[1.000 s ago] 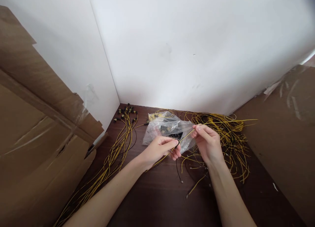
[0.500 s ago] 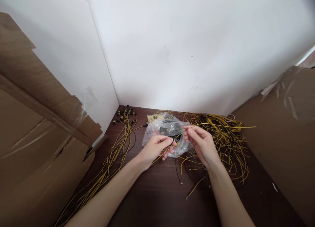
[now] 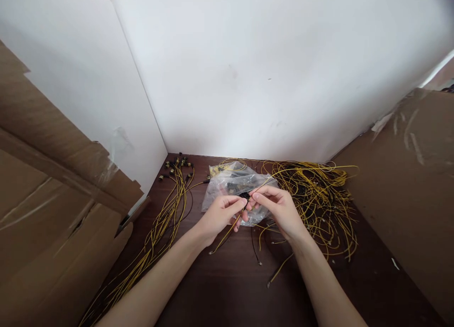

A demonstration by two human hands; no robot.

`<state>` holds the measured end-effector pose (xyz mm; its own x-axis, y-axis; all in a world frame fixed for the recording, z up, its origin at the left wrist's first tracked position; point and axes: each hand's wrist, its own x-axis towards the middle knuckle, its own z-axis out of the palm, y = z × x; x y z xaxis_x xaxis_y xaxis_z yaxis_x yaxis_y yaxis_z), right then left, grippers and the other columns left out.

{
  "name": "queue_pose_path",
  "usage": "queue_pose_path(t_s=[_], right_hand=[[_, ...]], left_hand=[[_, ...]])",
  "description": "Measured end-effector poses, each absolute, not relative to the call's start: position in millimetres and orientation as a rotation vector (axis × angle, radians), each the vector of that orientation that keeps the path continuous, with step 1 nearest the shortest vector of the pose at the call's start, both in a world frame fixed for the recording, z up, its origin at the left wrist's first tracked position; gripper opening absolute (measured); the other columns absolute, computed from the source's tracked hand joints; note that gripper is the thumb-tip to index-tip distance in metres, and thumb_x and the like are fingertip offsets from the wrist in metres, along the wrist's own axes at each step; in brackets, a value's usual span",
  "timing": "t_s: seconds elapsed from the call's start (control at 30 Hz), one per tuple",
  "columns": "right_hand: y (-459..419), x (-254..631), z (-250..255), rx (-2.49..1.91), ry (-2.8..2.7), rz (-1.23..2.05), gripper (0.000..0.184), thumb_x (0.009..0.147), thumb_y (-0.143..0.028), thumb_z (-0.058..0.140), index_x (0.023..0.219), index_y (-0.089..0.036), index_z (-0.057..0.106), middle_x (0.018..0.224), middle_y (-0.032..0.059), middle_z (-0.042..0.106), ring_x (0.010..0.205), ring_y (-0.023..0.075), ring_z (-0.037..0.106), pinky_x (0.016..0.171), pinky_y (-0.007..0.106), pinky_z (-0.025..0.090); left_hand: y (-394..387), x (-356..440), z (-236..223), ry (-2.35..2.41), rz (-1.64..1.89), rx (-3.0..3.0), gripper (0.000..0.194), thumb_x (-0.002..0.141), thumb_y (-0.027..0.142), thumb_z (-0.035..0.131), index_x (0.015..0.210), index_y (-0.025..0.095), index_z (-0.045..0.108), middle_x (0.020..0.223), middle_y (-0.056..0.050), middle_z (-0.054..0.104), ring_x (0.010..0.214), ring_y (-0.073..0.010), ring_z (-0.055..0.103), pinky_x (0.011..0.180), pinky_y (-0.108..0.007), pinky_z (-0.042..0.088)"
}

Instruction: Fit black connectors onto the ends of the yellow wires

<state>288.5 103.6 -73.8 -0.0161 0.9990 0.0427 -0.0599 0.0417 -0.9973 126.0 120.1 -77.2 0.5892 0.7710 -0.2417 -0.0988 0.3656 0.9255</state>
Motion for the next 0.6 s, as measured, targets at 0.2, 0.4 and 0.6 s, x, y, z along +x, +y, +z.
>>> queue_pose_path(t_s=[0.2,0.4,0.6], right_hand=[[104.6,291.8,-75.8,-1.107,-1.096,1.155,0.015,0.072,-0.032,0.071,0.075,-0.017,0.070,0.065,0.0018,0.066,0.062,0.0120,0.059,0.061,0.025,0.047],[107.5,297.7,-73.9,-1.093,-0.915,1.077,0.014,0.069,-0.030,0.073,0.072,-0.016,0.069,0.063,0.0009,0.064,0.059,0.0103,0.056,0.059,0.023,0.046],[107.9,301.5,-72.0,-1.059,-0.849,1.035,0.012,0.068,-0.027,0.073,0.072,-0.016,0.070,0.063,0.0005,0.063,0.058,0.0089,0.055,0.058,0.021,0.045]], left_hand=[[120.9,125.9,-79.0,0.726,0.633,1.046,0.033,0.080,0.044,0.058,0.076,0.011,0.060,0.061,0.000,0.056,0.046,-0.0053,0.046,0.042,-0.017,0.039],[119.8,126.6,-78.8,0.733,0.592,1.036,0.032,0.082,0.044,0.056,0.079,0.012,0.059,0.062,0.001,0.055,0.041,-0.0045,0.045,0.038,-0.017,0.039],[118.8,124.8,-74.5,0.759,0.568,1.067,0.030,0.084,0.042,0.052,0.082,0.013,0.059,0.054,0.005,0.049,0.033,-0.0018,0.035,0.032,-0.014,0.028]])
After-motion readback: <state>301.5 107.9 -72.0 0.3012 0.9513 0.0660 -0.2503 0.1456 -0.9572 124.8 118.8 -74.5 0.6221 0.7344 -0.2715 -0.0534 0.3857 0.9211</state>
